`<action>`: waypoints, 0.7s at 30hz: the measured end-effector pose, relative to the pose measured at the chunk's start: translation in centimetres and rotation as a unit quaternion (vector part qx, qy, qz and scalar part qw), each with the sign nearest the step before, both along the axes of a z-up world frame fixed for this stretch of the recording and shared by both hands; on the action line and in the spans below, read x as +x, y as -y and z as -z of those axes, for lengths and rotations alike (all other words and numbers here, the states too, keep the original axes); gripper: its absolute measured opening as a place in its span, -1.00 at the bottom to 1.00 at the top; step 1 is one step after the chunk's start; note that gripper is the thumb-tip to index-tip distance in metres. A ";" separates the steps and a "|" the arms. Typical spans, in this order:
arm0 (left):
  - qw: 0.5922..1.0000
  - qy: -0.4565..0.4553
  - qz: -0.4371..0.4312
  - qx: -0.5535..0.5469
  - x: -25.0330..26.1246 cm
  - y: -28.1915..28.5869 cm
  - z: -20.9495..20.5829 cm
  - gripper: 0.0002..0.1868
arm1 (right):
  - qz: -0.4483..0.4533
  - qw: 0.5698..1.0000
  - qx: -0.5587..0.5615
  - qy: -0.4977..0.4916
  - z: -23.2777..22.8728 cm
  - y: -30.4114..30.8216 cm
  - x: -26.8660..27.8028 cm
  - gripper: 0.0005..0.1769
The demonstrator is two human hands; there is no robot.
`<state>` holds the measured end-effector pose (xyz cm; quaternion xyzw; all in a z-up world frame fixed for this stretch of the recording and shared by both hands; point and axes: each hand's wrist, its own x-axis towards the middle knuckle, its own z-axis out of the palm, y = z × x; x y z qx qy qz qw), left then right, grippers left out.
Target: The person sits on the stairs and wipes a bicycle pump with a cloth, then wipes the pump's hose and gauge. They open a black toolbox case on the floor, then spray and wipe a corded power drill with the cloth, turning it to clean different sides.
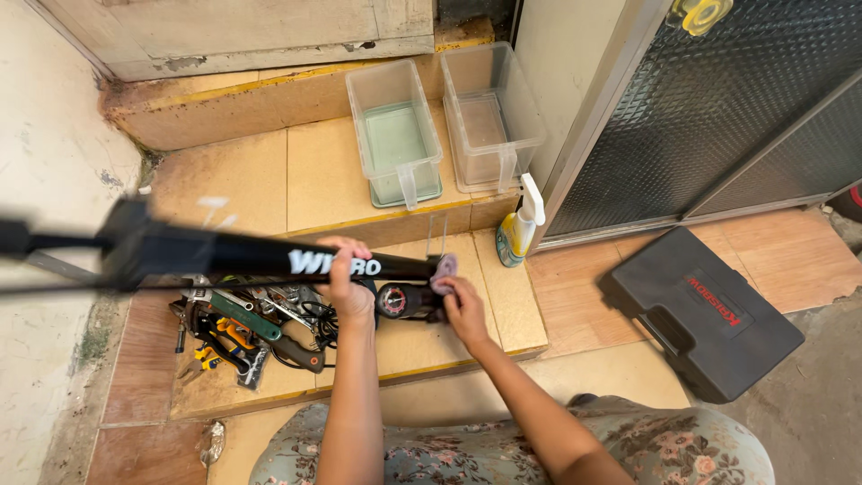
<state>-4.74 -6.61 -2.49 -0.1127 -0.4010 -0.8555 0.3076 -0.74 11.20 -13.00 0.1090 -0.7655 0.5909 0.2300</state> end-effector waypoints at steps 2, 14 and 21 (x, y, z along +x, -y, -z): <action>0.998 -0.033 0.007 0.049 1.0 0.3 -1.8 -0.89 | 0.052 0.998 0.003 -0.019 -1.8 0.2 -0.3 -0.69; 0.990 -0.109 -0.029 0.085 5.6 0.3 -6.4 -0.75 | 0.091 0.991 0.030 -0.090 -10.9 0.0 1.6 -0.71; 0.987 -0.096 -0.020 0.126 6.5 0.0 -6.6 -0.76 | 0.023 0.981 0.029 -0.191 -12.0 1.3 3.0 -0.72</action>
